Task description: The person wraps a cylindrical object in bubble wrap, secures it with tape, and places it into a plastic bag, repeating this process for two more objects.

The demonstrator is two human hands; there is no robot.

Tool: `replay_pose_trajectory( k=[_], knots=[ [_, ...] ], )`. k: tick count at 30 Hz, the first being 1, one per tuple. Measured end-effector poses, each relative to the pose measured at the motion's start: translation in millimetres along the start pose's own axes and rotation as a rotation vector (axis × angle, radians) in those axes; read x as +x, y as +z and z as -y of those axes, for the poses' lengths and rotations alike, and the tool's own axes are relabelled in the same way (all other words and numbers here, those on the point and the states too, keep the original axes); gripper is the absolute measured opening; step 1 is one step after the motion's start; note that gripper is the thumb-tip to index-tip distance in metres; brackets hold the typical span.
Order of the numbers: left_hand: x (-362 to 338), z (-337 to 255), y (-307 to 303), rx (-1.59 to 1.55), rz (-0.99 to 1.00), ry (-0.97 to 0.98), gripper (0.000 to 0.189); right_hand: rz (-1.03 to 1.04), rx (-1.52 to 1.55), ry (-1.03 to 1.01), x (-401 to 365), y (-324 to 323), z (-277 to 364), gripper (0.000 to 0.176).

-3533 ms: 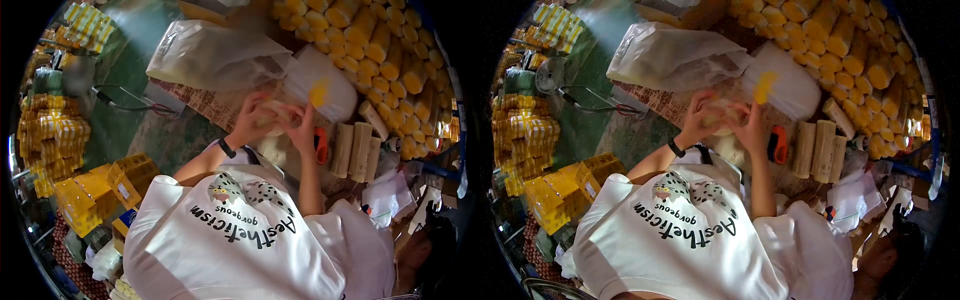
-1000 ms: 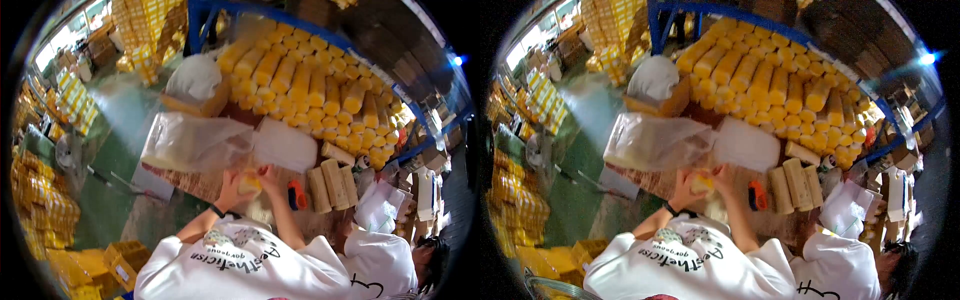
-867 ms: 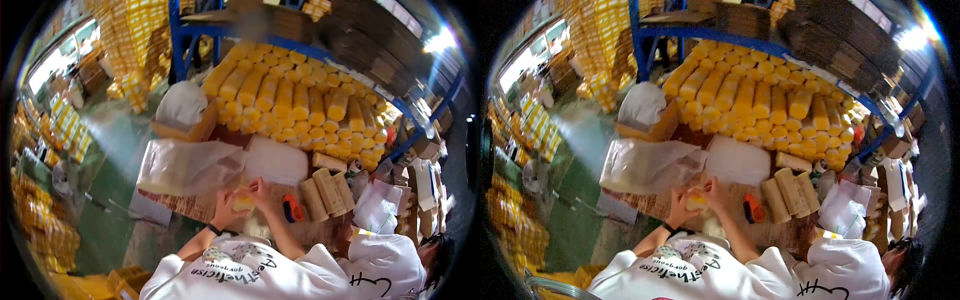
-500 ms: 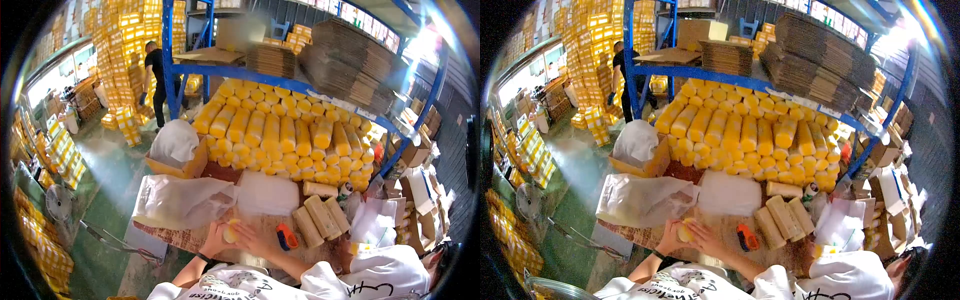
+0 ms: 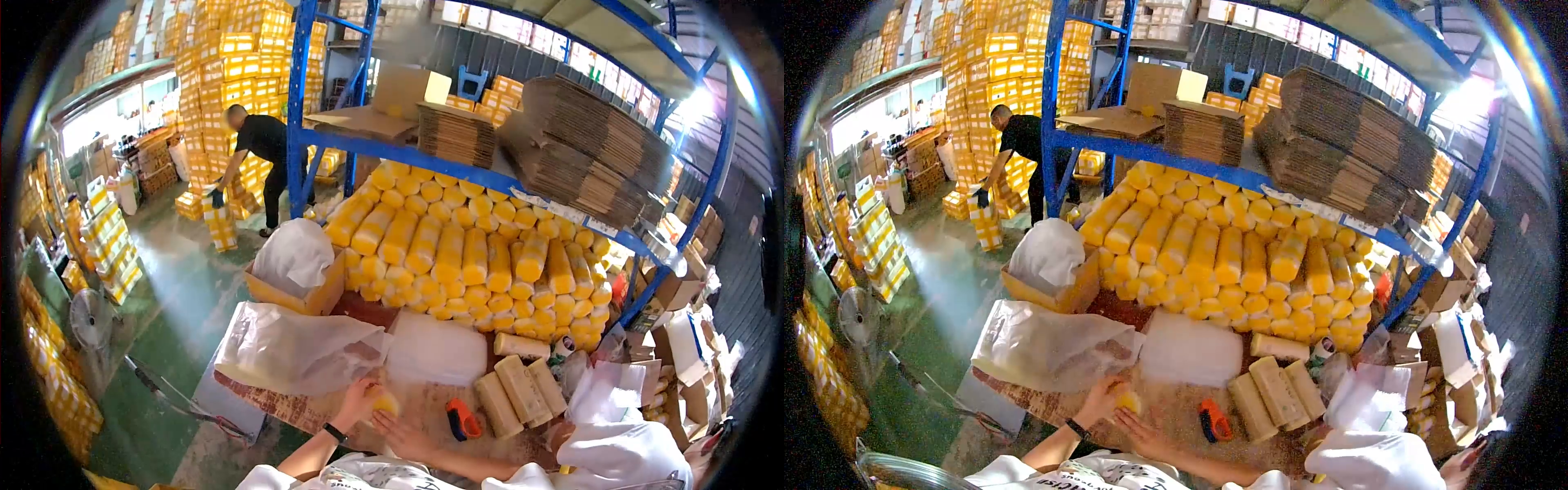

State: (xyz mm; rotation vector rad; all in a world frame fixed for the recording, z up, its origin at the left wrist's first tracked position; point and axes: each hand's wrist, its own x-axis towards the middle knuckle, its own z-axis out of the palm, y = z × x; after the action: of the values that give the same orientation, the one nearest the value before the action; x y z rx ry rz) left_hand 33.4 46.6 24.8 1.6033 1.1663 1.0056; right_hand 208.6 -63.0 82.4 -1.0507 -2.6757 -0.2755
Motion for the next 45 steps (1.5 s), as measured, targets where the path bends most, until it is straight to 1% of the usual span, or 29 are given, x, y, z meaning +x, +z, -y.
replay_pose_trajectory(
  k=[1,2,4,5,7,9,10,12,13,15,16,17,18,19,20,22,24,27,28,30,33,37,38,40,43,45],
  knots=[
    [6.7,24.4,3.4,-0.199,0.039,-0.11,0.037,-0.123,0.225,0.038,1.2,-0.5,-5.1,0.044],
    [1.4,8.9,-1.1,-0.327,-0.033,-0.146,0.036,-0.242,0.455,0.08,3.2,-6.8,-6.3,0.043],
    [-3.5,-26.8,-9.1,-0.578,-0.18,-0.217,0.033,-0.186,0.758,0.398,15.3,-36.7,-12.5,0.042],
    [-5.5,-35.8,-11.0,-0.552,-0.25,-0.142,0.032,-0.161,0.905,0.558,25.8,-50.4,-17.7,0.041],
    [-8.6,-50.4,-12.0,-0.501,-0.381,0.01,0.03,-0.371,0.734,0.492,41.0,-38.9,-39.1,0.038],
    [-10.5,-69.9,-13.5,-0.339,-0.354,0.172,0.03,-0.64,0.586,0.525,63.7,-30.4,-53.2,0.034],
    [-10.6,-79.6,-15.0,-0.259,-0.34,0.255,0.03,-0.638,0.666,0.55,72.0,-34.9,-57.1,0.031],
    [-11.3,-100.8,-19.6,-0.515,-0.14,0.19,0.032,-0.634,0.827,0.593,84.0,-42.0,-64.5,0.026],
    [-12.5,-104.9,-20.5,-0.641,-0.043,0.155,0.033,-0.596,0.918,0.549,84.8,-39.3,-67.9,0.026],
    [1.6,-73.8,-14.2,-0.631,-0.054,0.207,0.038,-0.514,1.1,0.459,84.7,-26.4,-76.5,0.025],
    [2.4,-70.2,-13.2,-0.627,-0.061,0.229,0.04,-0.461,1.093,0.501,85.4,-21.5,-79.5,0.025],
    [-3.6,-65.4,-13.6,-0.751,-0.03,0.16,0.041,-0.404,1.091,0.549,84.3,-15.7,-78.6,0.024],
    [-4.1,-79.1,-20.0,-0.873,0.002,0.094,0.042,-0.35,1.086,0.594,82.8,-12.6,-76.6,0.024],
    [-2.6,-91.1,-26.0,-0.995,0.035,0.036,0.044,-0.336,1.165,0.631,81.8,-12.3,-76.0,0.024],
    [-6.1,-98.7,-30.6,-1.002,0.025,0.034,0.044,-0.323,1.243,0.669,80.1,-12.5,-75.1,0.024],
    [-9.0,-109.2,-39.0,-1.013,0.012,0.036,0.044,-0.337,1.369,0.712,79.0,-13.6,-73.7,0.022],
    [-8.5,-107.7,-39.4,-0.961,0.03,0.084,0.044,-0.383,1.47,0.725,76.7,-15.6,-68.0,0.02],
    [-8.5,-103.2,-37.5,-0.878,0.112,0.14,0.044,-0.423,1.446,0.627,74.0,-29.4,-63.8,0.02],
    [-8.6,-101.1,-35.9,-0.849,0.148,0.155,0.044,-0.409,1.474,0.65,74.6,-32.1,-65.0,0.02],
    [-7.6,-89.8,-28.5,-0.882,0.137,0.122,0.045,-0.38,1.533,0.7,72.8,-34.1,-63.1,0.019],
    [-5.8,-83.5,-24.6,-0.909,0.126,0.128,0.045,-0.361,1.364,0.683,70.0,-17.9,-67.0,0.016],
    [-4.2,-83.7,-27.9,-0.85,0.162,0.201,0.049,-0.365,1.435,0.677,69.9,-20.7,-63.4,0.015],
    [-9.8,-84.8,-27.3,-0.823,0.12,0.172,0.051,-0.342,1.455,0.68,69.5,-24.4,-62.5,0.014],
    [-12.3,-111.4,-29.9,-0.767,0.037,0.133,0.054,-0.323,1.468,0.653,69.2,-32.1,-64.1,0.014],
    [-4.9,-131.7,-33.2,-0.621,-0.196,0.287,0.061,-0.351,1.449,0.594,67.1,-41.6,-70.3,0.015],
    [0.9,-121.3,-48.9,-0.288,-0.169,0.309,0.063,-0.376,1.442,0.587,58.1,-47.5,-73.5,0.014]
  ],
)
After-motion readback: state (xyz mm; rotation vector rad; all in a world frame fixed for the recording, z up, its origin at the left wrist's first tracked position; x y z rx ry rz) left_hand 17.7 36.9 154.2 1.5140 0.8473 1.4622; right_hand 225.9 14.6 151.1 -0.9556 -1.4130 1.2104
